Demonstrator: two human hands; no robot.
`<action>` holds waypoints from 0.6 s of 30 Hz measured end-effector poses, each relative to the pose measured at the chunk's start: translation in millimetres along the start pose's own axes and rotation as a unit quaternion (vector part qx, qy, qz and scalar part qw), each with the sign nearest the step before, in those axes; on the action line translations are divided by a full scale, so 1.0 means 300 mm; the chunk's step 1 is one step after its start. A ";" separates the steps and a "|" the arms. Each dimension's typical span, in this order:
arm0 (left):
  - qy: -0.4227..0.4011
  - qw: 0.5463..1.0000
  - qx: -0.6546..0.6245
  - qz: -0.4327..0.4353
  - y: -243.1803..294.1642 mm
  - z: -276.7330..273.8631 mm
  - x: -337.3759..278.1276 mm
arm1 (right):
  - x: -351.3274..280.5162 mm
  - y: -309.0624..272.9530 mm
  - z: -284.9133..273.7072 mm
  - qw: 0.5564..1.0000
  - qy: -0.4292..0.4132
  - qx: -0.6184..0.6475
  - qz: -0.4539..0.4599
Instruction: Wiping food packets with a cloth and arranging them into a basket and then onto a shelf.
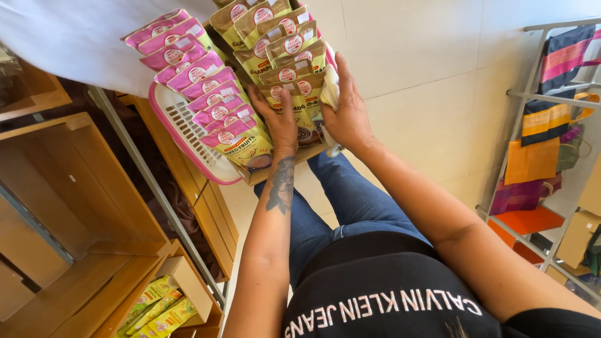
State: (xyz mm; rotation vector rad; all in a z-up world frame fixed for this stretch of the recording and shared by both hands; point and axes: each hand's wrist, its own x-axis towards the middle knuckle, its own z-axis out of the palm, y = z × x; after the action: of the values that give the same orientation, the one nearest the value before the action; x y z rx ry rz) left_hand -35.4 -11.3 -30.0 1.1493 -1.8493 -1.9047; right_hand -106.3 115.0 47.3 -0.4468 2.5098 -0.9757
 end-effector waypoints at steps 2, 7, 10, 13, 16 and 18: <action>0.012 0.998 0.019 -0.050 0.061 0.010 0.010 | -0.001 0.008 0.000 0.998 0.022 0.053 -0.023; 0.038 0.998 0.034 -0.020 0.017 0.061 -0.026 | -0.016 0.021 0.053 0.995 0.023 0.064 -0.078; 0.045 0.994 0.092 0.049 -0.057 0.032 0.029 | 0.003 0.072 0.067 0.990 0.070 0.012 -0.122; 0.039 0.986 0.130 0.094 -0.066 0.019 0.065 | 0.039 0.041 0.038 0.983 0.111 0.017 -0.142; 0.037 0.995 0.072 0.065 -0.051 0.013 0.093 | 0.076 0.069 0.052 0.984 0.093 0.076 -0.128; 0.042 0.998 0.028 0.044 -0.019 0.005 0.099 | 0.092 0.071 0.051 0.986 0.067 0.099 -0.112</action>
State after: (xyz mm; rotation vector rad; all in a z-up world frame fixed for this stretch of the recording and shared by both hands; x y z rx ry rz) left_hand -54.1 -29.0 -46.2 1.1276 -1.8869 -1.7396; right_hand -126.0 109.6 15.1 -0.6288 2.4840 -1.3692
